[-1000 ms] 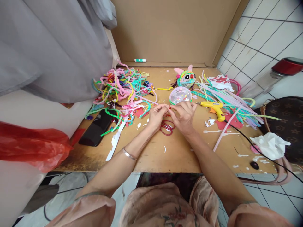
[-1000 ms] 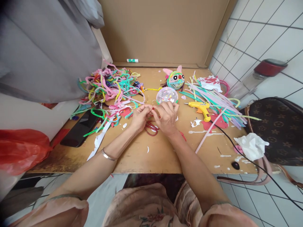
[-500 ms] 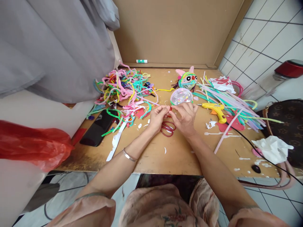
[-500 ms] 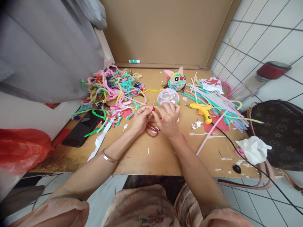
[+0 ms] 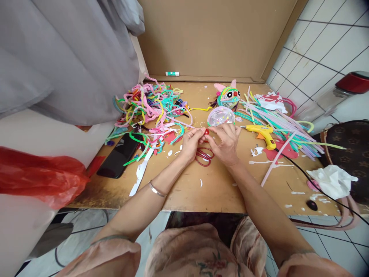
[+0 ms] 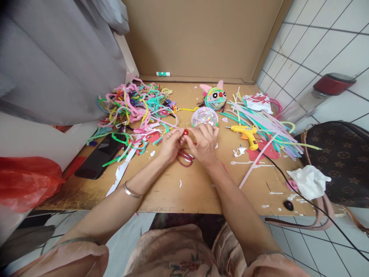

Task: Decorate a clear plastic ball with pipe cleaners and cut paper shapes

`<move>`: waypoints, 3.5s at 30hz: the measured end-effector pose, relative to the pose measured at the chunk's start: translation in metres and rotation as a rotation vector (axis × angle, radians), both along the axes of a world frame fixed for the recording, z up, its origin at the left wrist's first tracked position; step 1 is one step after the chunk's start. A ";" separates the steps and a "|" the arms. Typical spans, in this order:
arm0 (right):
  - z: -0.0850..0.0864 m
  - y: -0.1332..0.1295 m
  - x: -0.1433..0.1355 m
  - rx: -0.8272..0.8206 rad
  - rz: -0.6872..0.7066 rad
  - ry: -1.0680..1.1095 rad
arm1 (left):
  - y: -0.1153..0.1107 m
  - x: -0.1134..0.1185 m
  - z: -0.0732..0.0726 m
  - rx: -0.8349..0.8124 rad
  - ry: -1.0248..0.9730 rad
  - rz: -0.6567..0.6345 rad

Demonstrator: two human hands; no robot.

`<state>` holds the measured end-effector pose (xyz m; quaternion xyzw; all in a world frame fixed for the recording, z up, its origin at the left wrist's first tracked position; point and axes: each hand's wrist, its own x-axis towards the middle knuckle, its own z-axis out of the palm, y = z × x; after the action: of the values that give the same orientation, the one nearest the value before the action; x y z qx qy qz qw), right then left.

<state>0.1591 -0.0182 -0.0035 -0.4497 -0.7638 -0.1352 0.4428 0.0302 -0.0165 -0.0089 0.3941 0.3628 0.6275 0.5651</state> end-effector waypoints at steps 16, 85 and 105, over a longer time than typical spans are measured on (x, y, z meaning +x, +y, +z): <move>0.000 -0.001 0.000 -0.025 0.005 0.001 | 0.000 -0.002 -0.001 0.029 0.051 0.013; 0.006 -0.004 0.002 -0.018 -0.030 0.006 | -0.001 -0.002 0.001 -0.009 0.016 -0.057; 0.002 -0.002 0.001 -0.029 0.019 -0.006 | -0.001 -0.001 0.001 -0.022 -0.016 -0.058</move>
<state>0.1597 -0.0201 -0.0017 -0.4483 -0.7713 -0.1213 0.4352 0.0291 -0.0178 -0.0075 0.3932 0.3534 0.6099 0.5903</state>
